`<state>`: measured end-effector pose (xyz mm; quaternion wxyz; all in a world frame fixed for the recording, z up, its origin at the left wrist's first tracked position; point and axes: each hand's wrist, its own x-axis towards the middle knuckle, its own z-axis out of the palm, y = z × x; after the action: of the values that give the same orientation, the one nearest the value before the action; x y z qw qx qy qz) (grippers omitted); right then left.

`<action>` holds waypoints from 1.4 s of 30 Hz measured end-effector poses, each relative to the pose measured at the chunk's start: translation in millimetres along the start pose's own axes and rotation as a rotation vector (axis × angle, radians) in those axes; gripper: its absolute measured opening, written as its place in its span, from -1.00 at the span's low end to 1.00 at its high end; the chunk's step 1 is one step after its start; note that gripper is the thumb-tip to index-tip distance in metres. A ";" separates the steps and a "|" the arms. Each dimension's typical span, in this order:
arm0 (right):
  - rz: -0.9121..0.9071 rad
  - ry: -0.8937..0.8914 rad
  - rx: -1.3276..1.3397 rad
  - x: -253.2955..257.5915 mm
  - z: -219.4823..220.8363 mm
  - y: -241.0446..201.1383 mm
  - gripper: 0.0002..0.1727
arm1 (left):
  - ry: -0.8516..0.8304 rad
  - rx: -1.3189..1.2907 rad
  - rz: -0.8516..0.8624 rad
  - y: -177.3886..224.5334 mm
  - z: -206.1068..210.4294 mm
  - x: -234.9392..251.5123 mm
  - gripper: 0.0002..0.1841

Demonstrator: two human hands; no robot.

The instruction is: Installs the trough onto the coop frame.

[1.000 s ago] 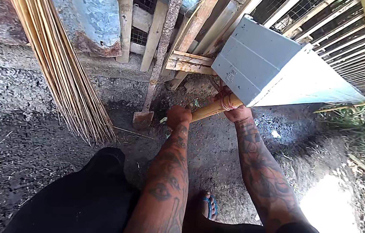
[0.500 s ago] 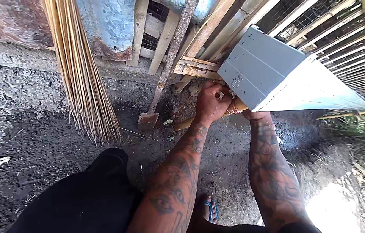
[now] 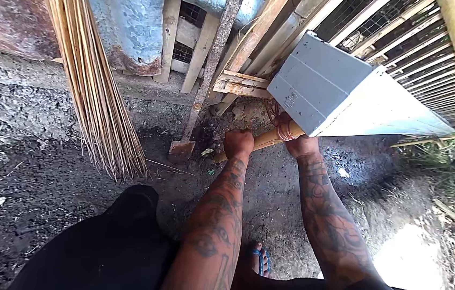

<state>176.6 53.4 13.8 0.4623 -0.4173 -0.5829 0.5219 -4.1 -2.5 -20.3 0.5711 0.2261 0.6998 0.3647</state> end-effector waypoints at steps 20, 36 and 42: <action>-0.105 0.067 -0.323 1.0 14.3 6.4 -0.58 | 0.301 -0.128 0.420 14.9 10.5 -12.7 -0.70; -0.151 0.065 -1.001 11.4 -43.1 -4.2 -0.29 | 0.355 0.214 0.271 32.6 -15.0 -11.8 -0.24; -0.112 0.441 -1.105 -7.3 -3.5 -24.2 -0.31 | -0.124 -0.139 0.609 32.2 2.1 -9.3 -0.82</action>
<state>181.6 44.5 37.2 0.3136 -0.6630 -0.6796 0.0171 -3.0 11.5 10.2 0.4911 0.4075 0.5372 0.5515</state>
